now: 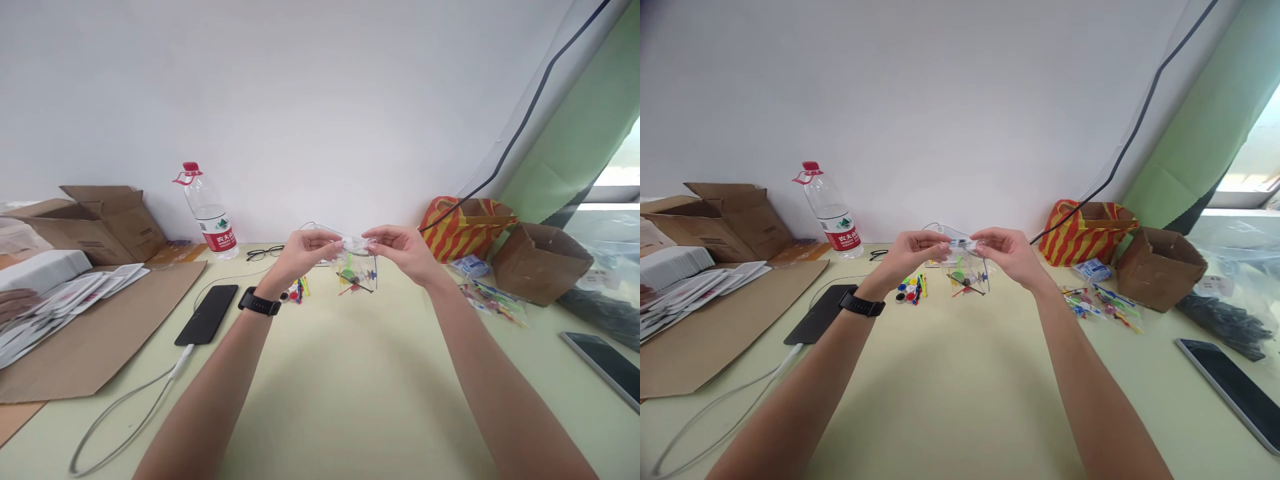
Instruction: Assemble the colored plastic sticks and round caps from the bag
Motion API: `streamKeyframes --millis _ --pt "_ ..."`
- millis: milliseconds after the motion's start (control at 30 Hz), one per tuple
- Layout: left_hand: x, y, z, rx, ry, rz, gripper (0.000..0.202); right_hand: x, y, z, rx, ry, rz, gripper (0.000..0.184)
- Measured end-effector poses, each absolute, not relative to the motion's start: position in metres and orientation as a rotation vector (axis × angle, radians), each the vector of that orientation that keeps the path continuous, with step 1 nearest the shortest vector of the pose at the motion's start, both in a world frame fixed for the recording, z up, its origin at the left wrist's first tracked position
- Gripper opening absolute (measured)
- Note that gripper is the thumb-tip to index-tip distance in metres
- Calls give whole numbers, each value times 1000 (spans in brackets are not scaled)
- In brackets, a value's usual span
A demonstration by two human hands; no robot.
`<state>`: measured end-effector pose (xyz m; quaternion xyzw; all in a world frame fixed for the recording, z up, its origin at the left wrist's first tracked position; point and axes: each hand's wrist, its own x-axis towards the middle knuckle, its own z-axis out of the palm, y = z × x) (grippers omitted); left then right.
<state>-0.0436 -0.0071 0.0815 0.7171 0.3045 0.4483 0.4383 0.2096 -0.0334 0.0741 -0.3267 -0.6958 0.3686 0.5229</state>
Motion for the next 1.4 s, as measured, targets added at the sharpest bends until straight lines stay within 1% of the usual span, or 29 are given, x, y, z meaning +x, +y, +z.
streamKeyframes --millis 133,367,533,733,1000,1233,1400 --pt "-43 -4 77 1817 782 1087 35 209 -34 73 -835 -1714 865 28" --pt "-40 -4 73 1923 787 975 31 194 -35 71 -960 -1875 769 32" --pt "-44 -3 74 1971 791 902 31 193 -32 67 -956 -1951 872 35" --pt "-50 6 61 2005 819 701 34 198 -18 46 -939 -1887 1171 33" --pt "-61 33 22 1873 882 691 42 212 5 8 -1040 -1733 1199 34" --pt "-67 35 11 1802 846 781 42 213 11 -6 -1018 -1635 1198 40" --pt "-70 40 3 1744 792 806 43 215 9 -12 -1001 -1612 1220 39"
